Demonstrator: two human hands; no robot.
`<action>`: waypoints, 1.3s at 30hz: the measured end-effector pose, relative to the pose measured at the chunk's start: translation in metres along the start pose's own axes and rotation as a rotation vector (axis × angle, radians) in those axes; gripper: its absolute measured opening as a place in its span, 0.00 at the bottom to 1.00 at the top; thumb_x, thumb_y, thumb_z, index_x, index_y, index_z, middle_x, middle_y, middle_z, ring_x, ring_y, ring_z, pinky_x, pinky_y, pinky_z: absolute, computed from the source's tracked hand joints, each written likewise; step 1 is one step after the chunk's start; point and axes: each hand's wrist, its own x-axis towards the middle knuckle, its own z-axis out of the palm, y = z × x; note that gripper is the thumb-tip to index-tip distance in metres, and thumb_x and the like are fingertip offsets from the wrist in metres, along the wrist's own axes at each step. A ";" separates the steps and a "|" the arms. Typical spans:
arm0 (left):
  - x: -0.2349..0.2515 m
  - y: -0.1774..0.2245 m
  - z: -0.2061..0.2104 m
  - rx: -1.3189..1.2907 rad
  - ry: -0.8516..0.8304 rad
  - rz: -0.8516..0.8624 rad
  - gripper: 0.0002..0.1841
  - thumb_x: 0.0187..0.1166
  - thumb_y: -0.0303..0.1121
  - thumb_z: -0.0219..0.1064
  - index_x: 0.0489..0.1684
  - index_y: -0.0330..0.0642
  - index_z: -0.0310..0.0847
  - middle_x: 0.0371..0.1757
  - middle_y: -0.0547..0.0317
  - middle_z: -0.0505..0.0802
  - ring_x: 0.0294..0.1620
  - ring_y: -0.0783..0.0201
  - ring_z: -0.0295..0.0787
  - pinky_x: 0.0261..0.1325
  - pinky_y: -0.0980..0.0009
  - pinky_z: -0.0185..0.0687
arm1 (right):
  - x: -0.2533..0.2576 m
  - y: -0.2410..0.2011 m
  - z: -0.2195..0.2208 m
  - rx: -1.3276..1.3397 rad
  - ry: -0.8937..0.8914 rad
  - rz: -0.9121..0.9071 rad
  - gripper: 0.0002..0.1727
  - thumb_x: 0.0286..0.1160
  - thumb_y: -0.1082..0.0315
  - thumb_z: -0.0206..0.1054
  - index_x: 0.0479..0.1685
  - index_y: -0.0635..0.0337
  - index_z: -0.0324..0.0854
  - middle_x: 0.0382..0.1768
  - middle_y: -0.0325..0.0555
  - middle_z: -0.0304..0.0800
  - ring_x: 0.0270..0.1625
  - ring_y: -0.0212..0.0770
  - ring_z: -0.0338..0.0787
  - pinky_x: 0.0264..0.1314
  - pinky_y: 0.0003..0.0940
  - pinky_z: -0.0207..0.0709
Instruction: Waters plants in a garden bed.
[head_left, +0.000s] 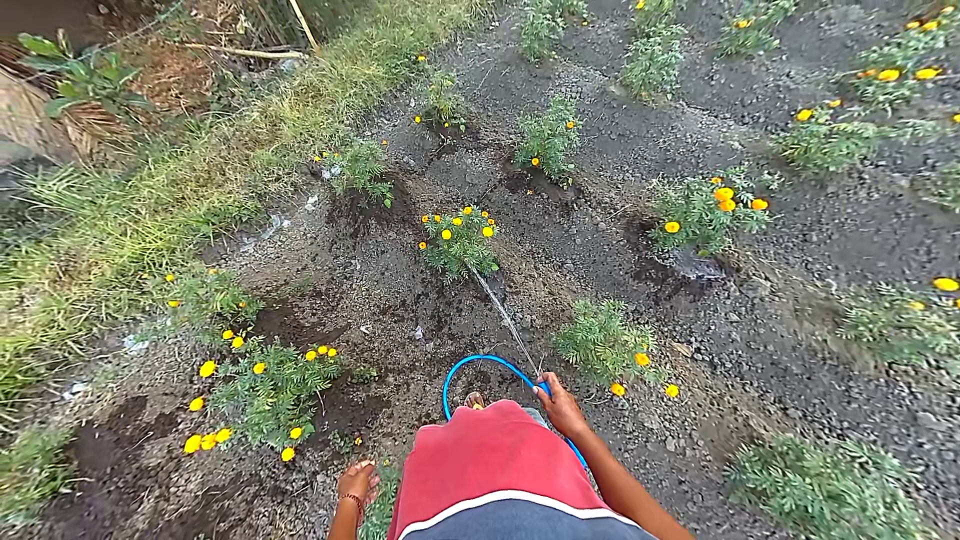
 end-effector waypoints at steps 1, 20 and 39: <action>-0.001 0.001 0.000 -0.007 -0.001 -0.002 0.17 0.88 0.30 0.63 0.71 0.32 0.78 0.64 0.33 0.87 0.52 0.47 0.90 0.50 0.54 0.86 | 0.000 0.000 0.001 0.006 0.003 -0.016 0.19 0.89 0.62 0.60 0.71 0.61 0.73 0.43 0.62 0.89 0.43 0.58 0.91 0.54 0.57 0.82; 0.003 0.003 -0.002 0.012 -0.014 0.003 0.18 0.88 0.31 0.63 0.72 0.32 0.76 0.64 0.33 0.87 0.51 0.48 0.89 0.50 0.54 0.86 | -0.005 0.034 0.005 0.000 -0.014 0.081 0.18 0.89 0.64 0.60 0.70 0.63 0.72 0.48 0.65 0.89 0.51 0.61 0.91 0.61 0.59 0.80; 0.000 0.001 -0.005 0.007 0.002 0.011 0.17 0.89 0.31 0.62 0.71 0.31 0.77 0.63 0.32 0.87 0.52 0.47 0.90 0.51 0.53 0.86 | -0.008 0.067 0.002 0.075 0.037 0.217 0.19 0.91 0.63 0.58 0.74 0.61 0.70 0.48 0.67 0.89 0.48 0.63 0.91 0.57 0.61 0.80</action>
